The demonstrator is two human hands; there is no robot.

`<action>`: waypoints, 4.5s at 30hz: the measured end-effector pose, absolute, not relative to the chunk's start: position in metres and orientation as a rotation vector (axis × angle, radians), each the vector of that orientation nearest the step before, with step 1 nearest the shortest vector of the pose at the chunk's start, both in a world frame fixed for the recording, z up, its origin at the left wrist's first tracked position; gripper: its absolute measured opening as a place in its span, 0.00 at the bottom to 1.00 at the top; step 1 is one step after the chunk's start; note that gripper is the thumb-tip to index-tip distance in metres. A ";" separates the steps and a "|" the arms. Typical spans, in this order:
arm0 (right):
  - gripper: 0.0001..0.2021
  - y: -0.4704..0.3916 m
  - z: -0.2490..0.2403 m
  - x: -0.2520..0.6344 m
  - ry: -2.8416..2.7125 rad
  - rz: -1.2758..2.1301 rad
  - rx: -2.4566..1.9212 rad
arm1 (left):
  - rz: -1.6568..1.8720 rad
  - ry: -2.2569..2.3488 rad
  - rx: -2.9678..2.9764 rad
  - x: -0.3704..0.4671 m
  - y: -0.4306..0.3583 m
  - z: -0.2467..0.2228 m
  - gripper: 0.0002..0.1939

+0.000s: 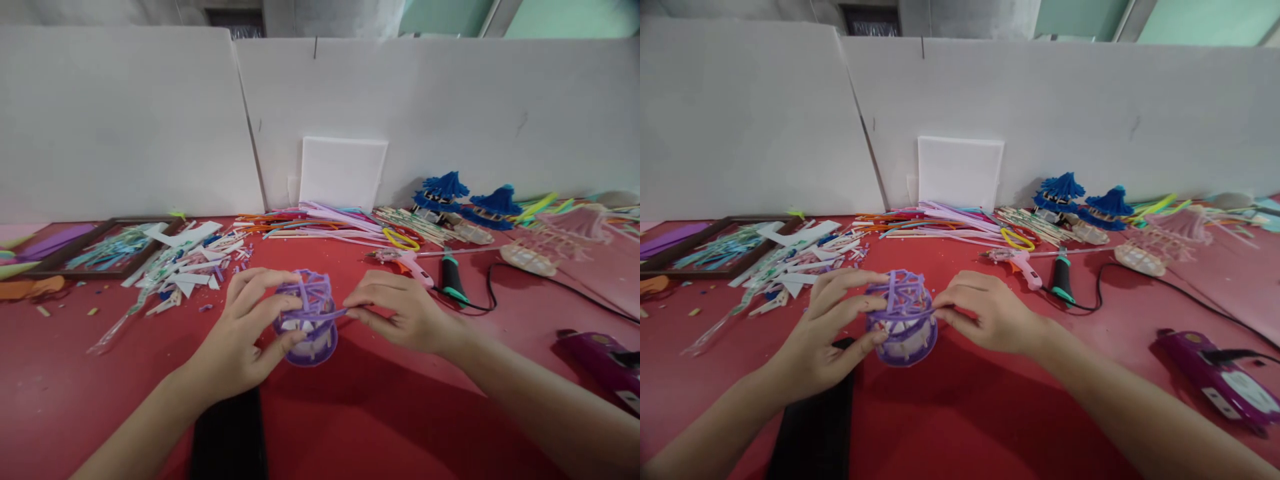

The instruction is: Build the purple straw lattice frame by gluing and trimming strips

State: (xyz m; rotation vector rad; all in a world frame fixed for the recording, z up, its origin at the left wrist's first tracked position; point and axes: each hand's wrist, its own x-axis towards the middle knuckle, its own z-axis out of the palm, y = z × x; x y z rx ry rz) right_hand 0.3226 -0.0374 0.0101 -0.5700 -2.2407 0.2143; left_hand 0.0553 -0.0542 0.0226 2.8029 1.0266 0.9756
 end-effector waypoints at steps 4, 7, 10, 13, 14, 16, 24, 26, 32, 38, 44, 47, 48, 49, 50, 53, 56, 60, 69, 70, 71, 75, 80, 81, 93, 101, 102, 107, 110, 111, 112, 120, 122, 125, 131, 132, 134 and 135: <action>0.05 -0.039 0.009 0.327 -2.235 0.233 -0.560 | 0.943 1.040 2.701 0.044 -0.049 0.020 0.19; 0.05 -0.040 0.008 0.329 -2.240 0.239 -0.560 | 0.940 1.027 2.629 0.038 -0.046 0.019 0.18; 0.05 -0.040 0.008 0.332 -2.243 0.243 -0.572 | 0.982 0.979 2.640 0.038 -0.047 0.020 0.17; 0.05 -0.041 0.007 0.337 -2.249 0.246 -0.574 | 1.009 0.932 2.734 0.041 -0.047 0.022 0.15; 0.04 -0.042 0.007 0.339 -2.253 0.247 -0.576 | 1.006 0.923 2.773 0.042 -0.046 0.022 0.14; 0.04 -0.043 0.005 0.343 -2.259 0.253 -0.581 | 1.006 0.916 2.829 0.042 -0.044 0.022 0.12; 0.06 -0.046 0.000 0.357 -2.281 0.235 -0.632 | 0.939 0.838 2.862 0.049 -0.028 0.030 0.10; 0.06 -0.045 0.000 0.359 -2.277 0.215 -0.638 | 0.894 0.848 2.872 0.052 -0.028 0.034 0.09; 0.10 -0.049 0.006 0.358 -2.335 0.293 -0.650 | 0.786 0.888 2.928 0.060 -0.033 0.044 0.06; 0.12 -0.068 0.019 0.330 -2.279 0.430 -0.848 | 0.763 0.991 2.942 0.072 -0.047 0.044 0.07; 0.06 -0.083 0.020 0.300 -2.164 0.444 -1.049 | 0.814 1.059 3.019 0.081 -0.062 0.046 0.08; 0.03 -0.085 0.016 0.295 -2.140 0.474 -1.119 | 0.819 1.095 3.049 0.084 -0.065 0.048 0.09; 0.03 -0.085 0.015 0.294 -2.132 0.485 -1.102 | 0.825 1.101 3.057 0.084 -0.065 0.049 0.09; 0.05 -0.085 0.013 0.294 -2.123 0.488 -1.073 | 0.834 1.098 3.066 0.084 -0.065 0.049 0.10; 0.05 -0.085 0.012 0.294 -2.117 0.480 -1.043 | 0.847 1.089 3.074 0.084 -0.065 0.050 0.10; 0.06 -0.086 0.011 0.294 -2.112 0.385 -0.992 | 0.880 1.038 3.110 0.083 -0.063 0.049 0.10; 0.08 -0.086 0.011 0.292 -2.110 0.252 -0.965 | 0.884 1.007 3.151 0.082 -0.062 0.048 0.09; 0.09 -0.085 0.010 0.288 -2.111 0.159 -0.920 | 0.856 1.013 3.173 0.085 -0.062 0.048 0.09; 0.07 -0.089 0.016 0.287 -2.142 0.243 -0.997 | 0.833 1.078 3.235 0.087 -0.063 0.046 0.11; 0.06 -0.090 0.016 0.287 -2.143 0.248 -1.022 | 0.855 1.074 3.260 0.086 -0.062 0.045 0.11; 0.05 -0.091 0.016 0.287 -2.146 0.256 -1.049 | 0.885 1.059 3.284 0.086 -0.062 0.044 0.11; 0.09 -0.109 0.023 0.292 -2.197 0.256 -1.082 | 0.971 1.043 3.306 0.087 -0.059 0.042 0.11; 0.18 -0.130 0.046 0.316 -2.492 0.392 -0.695 | 1.048 1.042 3.273 0.086 -0.056 0.038 0.11; 0.18 -0.125 0.048 0.323 -2.454 0.439 -0.750 | 1.053 1.034 3.279 0.086 -0.055 0.037 0.10; 0.09 0.021 -0.024 0.428 -2.038 0.118 -2.046 | 1.131 1.030 3.118 0.081 -0.057 0.016 0.06; 0.08 -0.015 -0.008 0.407 -1.672 0.088 -1.900 | 1.182 0.994 3.056 0.080 -0.058 0.010 0.05; 0.06 -0.021 -0.005 0.404 -1.655 0.209 -1.769 | 1.181 0.997 3.041 0.081 -0.059 0.010 0.05; 0.07 -0.050 -0.006 0.384 -1.674 0.599 -1.343 | 1.191 1.091 2.913 0.080 -0.062 0.009 0.05; 0.06 -0.065 -0.013 0.372 -1.714 0.661 -1.201 | 1.226 1.085 2.916 0.080 -0.063 0.009 0.04; 0.06 -0.069 -0.014 0.368 -1.778 0.636 -1.182 | 1.236 1.088 2.915 0.080 -0.063 0.008 0.04; 0.07 -0.072 -0.014 0.364 -1.819 0.590 -1.156 | 1.246 1.090 2.909 0.080 -0.063 0.007 0.04; 0.08 -0.075 -0.008 0.361 -2.050 0.298 -0.852 | 1.238 1.174 2.769 0.084 -0.064 -0.002 0.07; 0.08 -0.075 -0.007 0.365 -2.099 0.265 -0.906 | 1.225 1.165 2.780 0.084 -0.064 -0.002 0.08; 0.08 -0.076 -0.008 0.369 -2.179 0.229 -0.883 | 1.226 1.162 2.789 0.083 -0.065 -0.002 0.08; 0.11 -0.081 -0.027 0.376 -2.221 0.034 -0.872 | 1.244 1.211 2.775 0.084 -0.068 -0.005 0.08; 0.12 -0.081 -0.029 0.377 -2.242 0.017 -0.880 | 1.248 1.215 2.772 0.084 -0.068 -0.006 0.08; 0.13 -0.082 -0.031 0.377 -2.263 -0.007 -0.860 | 1.259 1.210 2.767 0.083 -0.068 -0.007 0.07; 0.13 -0.082 -0.031 0.377 -2.256 -0.019 -0.837 | 1.272 1.197 2.778 0.083 -0.068 -0.007 0.07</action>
